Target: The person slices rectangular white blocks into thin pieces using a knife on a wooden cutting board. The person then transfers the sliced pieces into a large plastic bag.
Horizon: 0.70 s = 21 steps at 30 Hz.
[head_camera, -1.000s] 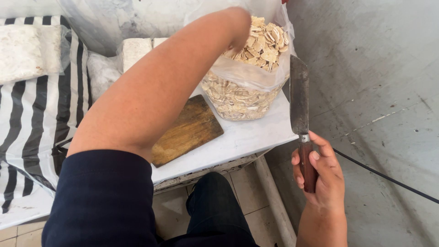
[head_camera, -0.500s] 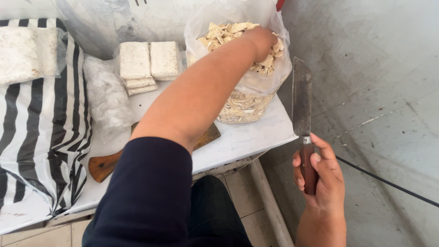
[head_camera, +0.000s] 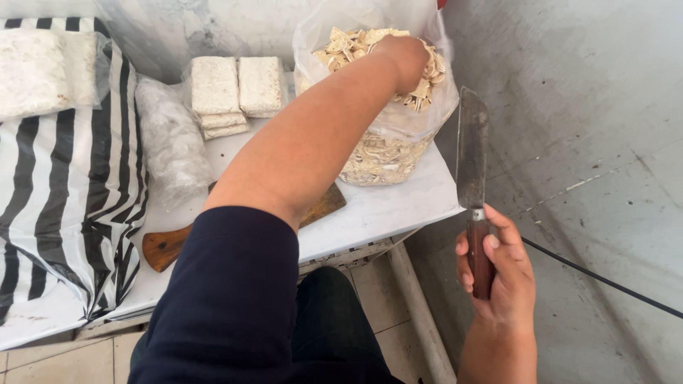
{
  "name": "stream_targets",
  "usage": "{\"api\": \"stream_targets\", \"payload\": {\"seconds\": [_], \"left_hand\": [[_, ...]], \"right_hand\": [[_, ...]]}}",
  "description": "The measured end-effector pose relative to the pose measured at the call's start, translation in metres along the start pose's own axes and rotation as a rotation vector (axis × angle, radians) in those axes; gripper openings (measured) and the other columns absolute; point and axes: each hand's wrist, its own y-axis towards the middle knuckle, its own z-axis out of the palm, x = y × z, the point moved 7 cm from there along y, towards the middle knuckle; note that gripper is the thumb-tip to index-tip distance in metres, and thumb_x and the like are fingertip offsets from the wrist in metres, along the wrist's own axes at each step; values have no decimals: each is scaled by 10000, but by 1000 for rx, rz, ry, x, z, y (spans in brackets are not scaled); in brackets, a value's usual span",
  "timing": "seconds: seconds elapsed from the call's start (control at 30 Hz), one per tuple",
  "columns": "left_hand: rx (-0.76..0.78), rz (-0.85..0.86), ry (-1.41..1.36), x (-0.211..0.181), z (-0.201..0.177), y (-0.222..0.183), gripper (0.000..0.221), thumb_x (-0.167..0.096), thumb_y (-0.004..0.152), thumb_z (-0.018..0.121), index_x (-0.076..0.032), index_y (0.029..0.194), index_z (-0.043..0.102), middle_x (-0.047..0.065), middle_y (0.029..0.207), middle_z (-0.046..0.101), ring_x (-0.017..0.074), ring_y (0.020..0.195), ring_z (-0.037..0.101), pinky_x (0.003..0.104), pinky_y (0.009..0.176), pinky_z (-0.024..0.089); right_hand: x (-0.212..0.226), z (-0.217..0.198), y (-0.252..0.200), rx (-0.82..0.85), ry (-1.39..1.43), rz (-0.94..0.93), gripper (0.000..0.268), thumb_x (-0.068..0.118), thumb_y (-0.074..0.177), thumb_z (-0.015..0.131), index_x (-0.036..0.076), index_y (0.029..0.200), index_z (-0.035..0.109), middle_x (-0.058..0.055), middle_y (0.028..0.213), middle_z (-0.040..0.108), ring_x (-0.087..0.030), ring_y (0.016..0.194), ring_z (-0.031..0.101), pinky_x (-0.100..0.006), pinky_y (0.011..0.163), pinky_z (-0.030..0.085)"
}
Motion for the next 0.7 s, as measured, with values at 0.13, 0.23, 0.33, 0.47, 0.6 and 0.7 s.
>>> {"api": "stream_targets", "payload": {"seconds": [0.13, 0.23, 0.33, 0.47, 0.6, 0.7], "left_hand": [[-34, -137, 144, 10, -11, -10, 328, -179, 918, 643, -114, 1228, 729, 115, 1302, 683, 309, 1288, 610, 481, 1121, 425], [-133, -183, -104, 1, -21, -23, 500, -347, 917, 592, -98, 1350, 576, 156, 1412, 537, 350, 1334, 482, 576, 1070, 348], [150, -277, -123, -18, -2, -31, 625, -517, 968, 522, -130, 1458, 499, 155, 1544, 429, 402, 1468, 335, 625, 1182, 224], [164, -202, -85, -39, 1, -41, 536, -247, 934, 516, -60, 1434, 555, 178, 1554, 453, 392, 1483, 358, 686, 1195, 161], [13, -269, -218, -24, -7, -48, 387, -201, 907, 522, -151, 1264, 664, 80, 1403, 601, 287, 1356, 528, 702, 1184, 208], [-484, -167, -128, -7, -35, -52, 271, -174, 888, 569, -176, 1098, 740, 72, 1233, 697, 288, 1229, 631, 464, 1037, 487]], "right_hand": [[7, -7, -3, -28, -24, -11, 432, 147, 1064, 464, 62, 1488, 477, -217, 965, 615, -186, 544, 531, -264, 451, 442], [4, -10, -2, -24, -13, -25, 438, 144, 1070, 464, 48, 1496, 488, -218, 967, 613, -188, 550, 533, -262, 447, 438], [-1, -8, -3, 4, 17, -16, 434, 135, 1072, 474, 53, 1499, 483, -227, 978, 614, -196, 561, 535, -266, 457, 442], [-5, -5, -3, 9, -14, -13, 461, 129, 1067, 480, 59, 1523, 488, -228, 983, 611, -206, 562, 534, -263, 442, 436], [-8, 3, -4, 49, -26, -17, 459, 122, 1091, 478, 46, 1543, 495, -240, 1022, 609, -224, 592, 538, -273, 472, 434], [-15, 9, -4, 63, -41, 20, 465, 120, 1093, 472, 41, 1550, 501, -240, 1029, 606, -230, 601, 539, -281, 484, 434]]}}
